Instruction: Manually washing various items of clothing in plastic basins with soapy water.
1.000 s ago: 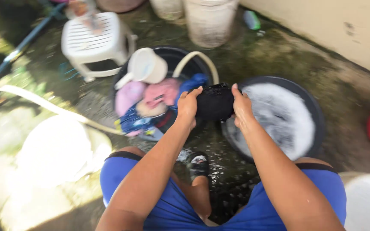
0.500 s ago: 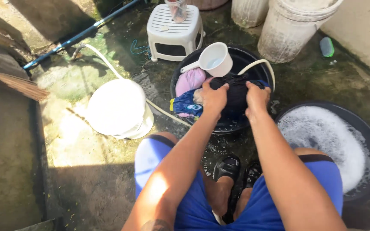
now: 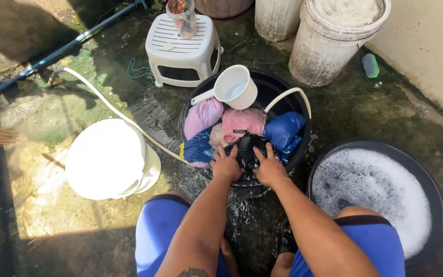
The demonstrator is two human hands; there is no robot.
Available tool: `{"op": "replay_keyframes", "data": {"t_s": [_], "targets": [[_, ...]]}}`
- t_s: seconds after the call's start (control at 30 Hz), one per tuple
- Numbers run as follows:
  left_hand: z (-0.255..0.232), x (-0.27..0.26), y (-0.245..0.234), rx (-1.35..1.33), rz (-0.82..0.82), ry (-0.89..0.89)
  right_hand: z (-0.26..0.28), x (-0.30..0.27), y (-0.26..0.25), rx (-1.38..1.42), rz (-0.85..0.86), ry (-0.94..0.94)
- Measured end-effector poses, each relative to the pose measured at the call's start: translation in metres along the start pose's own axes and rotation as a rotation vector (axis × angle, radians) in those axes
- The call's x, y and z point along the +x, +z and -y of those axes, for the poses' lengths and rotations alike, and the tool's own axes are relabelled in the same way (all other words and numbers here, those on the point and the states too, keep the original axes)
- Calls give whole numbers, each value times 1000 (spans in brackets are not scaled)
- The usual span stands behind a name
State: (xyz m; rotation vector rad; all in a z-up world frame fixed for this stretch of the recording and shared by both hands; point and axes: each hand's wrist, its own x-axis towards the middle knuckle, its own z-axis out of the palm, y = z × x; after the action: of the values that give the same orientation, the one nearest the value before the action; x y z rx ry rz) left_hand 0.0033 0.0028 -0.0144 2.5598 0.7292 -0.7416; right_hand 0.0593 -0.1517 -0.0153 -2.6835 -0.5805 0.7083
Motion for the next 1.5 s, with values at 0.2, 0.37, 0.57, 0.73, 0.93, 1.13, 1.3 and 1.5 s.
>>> {"op": "replay_keyframes", "data": {"t_s": [0.2, 0.37, 0.57, 0.73, 0.93, 1.13, 1.3, 1.5], "targets": [[15, 47, 29, 84, 86, 13, -12, 35, 18, -153, 183, 35], [36, 71, 28, -182, 90, 446, -8, 58, 23, -351, 392, 117], [25, -1, -49, -19, -395, -123, 60, 40, -56, -213, 128, 230], [44, 44, 4, -44, -307, 35, 31, 53, -20, -50, 42, 120], [50, 71, 15, -556, -14, 222, -12, 79, 18, -7, -76, 92], [33, 22, -41, -52, -426, 58, 82, 25, -60, -211, 33, 50], [44, 56, 14, 115, -319, 101, 35, 44, 33, -270, 406, -73], [39, 39, 15, 360, 52, 177, 20, 45, 22, -221, 468, 43]]}}
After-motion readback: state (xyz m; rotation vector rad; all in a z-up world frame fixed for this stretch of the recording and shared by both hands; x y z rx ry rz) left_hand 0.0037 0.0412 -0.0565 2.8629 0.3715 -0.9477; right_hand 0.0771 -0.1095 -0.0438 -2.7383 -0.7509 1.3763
